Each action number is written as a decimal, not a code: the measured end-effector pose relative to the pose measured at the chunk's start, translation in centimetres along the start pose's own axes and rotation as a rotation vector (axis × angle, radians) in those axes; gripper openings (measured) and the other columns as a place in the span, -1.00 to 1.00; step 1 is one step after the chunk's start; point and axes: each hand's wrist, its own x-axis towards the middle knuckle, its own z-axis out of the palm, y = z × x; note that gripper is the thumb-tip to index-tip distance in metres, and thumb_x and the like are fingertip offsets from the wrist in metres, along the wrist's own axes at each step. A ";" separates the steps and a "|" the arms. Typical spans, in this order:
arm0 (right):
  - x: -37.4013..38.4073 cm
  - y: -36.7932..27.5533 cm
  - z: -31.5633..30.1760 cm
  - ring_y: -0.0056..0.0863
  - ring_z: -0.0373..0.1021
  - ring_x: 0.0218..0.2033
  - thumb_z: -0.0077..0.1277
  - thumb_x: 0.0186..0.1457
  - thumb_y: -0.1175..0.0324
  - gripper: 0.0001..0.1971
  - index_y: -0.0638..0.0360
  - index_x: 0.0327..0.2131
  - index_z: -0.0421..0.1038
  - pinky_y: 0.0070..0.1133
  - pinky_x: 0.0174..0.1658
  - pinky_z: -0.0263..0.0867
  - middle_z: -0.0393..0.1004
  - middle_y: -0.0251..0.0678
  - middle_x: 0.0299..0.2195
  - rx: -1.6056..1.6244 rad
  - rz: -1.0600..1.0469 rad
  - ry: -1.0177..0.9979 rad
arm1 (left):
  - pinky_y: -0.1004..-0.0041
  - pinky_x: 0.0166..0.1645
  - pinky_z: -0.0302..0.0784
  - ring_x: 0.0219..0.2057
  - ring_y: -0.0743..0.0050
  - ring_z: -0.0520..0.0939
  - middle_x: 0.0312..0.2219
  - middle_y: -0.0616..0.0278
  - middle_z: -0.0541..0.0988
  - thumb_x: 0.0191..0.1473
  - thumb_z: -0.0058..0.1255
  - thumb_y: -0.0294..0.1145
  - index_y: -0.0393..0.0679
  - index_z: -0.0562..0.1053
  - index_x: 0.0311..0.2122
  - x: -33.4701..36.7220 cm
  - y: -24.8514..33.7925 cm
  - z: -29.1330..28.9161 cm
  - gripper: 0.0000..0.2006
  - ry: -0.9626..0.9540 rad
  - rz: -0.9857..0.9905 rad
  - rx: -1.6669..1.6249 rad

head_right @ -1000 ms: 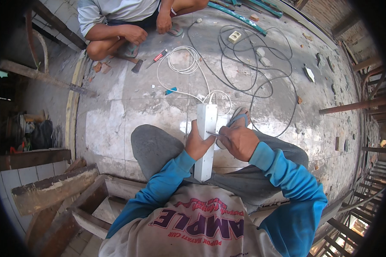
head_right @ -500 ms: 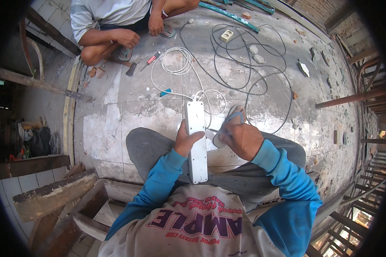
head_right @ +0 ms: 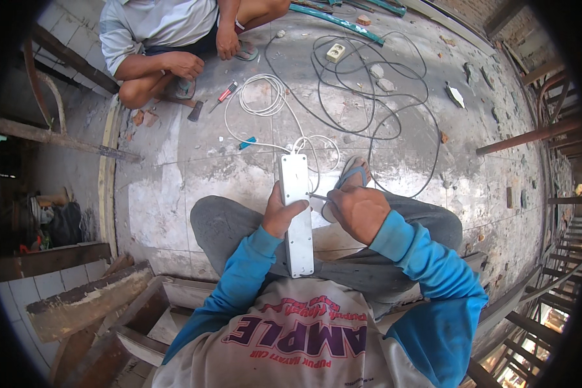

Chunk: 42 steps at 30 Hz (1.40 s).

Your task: The person wires a power strip by opening the casing and connecting wires to the internal terminals.

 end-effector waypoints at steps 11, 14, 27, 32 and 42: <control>1.1 -1.5 -2.1 -0.18 0.48 -0.32 0.05 -0.06 0.47 -0.79 0.22 -0.27 0.42 -0.35 -0.33 0.42 0.42 -0.13 -0.33 -0.149 -0.173 0.062 | 0.38 -0.10 0.58 -0.18 0.39 0.60 -0.16 0.11 0.52 -0.04 0.08 -0.65 -0.26 0.24 0.08 0.1 -0.5 -0.2 -0.47 -0.024 -0.009 0.068; 1.6 -2.3 -2.8 -0.25 0.46 -0.31 0.07 -0.09 0.44 -0.82 0.20 -0.33 0.44 -0.38 -0.31 0.41 0.42 -0.19 -0.36 -0.217 -0.237 0.064 | 0.39 -0.09 0.58 -0.17 0.40 0.60 -0.15 0.11 0.52 -0.05 0.09 -0.66 -0.25 0.25 0.07 0.0 -0.5 -0.2 -0.47 -0.027 -0.006 0.057; 2.3 -1.6 -1.6 -0.11 0.50 -0.42 0.07 -0.03 0.39 -0.82 0.25 -0.33 0.41 -0.29 -0.34 0.36 0.46 -0.10 -0.43 -0.118 -0.070 0.075 | 0.39 -0.05 0.54 -0.14 0.41 0.58 -0.14 0.14 0.51 -0.05 0.07 -0.66 -0.23 0.25 0.07 0.1 -0.4 -0.3 -0.48 -0.010 -0.039 0.056; 2.6 -1.2 -2.2 -0.10 0.51 -0.43 0.07 -0.05 0.44 -0.81 0.28 -0.32 0.41 -0.25 -0.35 0.37 0.47 -0.08 -0.38 -0.019 -0.191 0.044 | 0.40 -0.03 0.52 -0.13 0.43 0.57 -0.13 0.16 0.50 -0.04 0.07 -0.65 -0.23 0.25 0.08 0.1 -0.5 -0.2 -0.48 -0.042 -0.038 0.033; 4.4 -1.9 -2.9 0.01 0.52 -0.35 0.10 -0.08 0.50 -0.66 0.32 -0.17 0.35 -0.27 -0.36 0.46 0.43 0.07 -0.25 -0.004 -0.132 -0.069 | 0.36 -0.19 0.62 -0.25 0.35 0.62 -0.17 0.10 0.50 -0.04 0.04 -0.67 -0.24 0.21 0.08 0.2 -0.2 -0.1 -0.47 -0.044 -0.042 0.001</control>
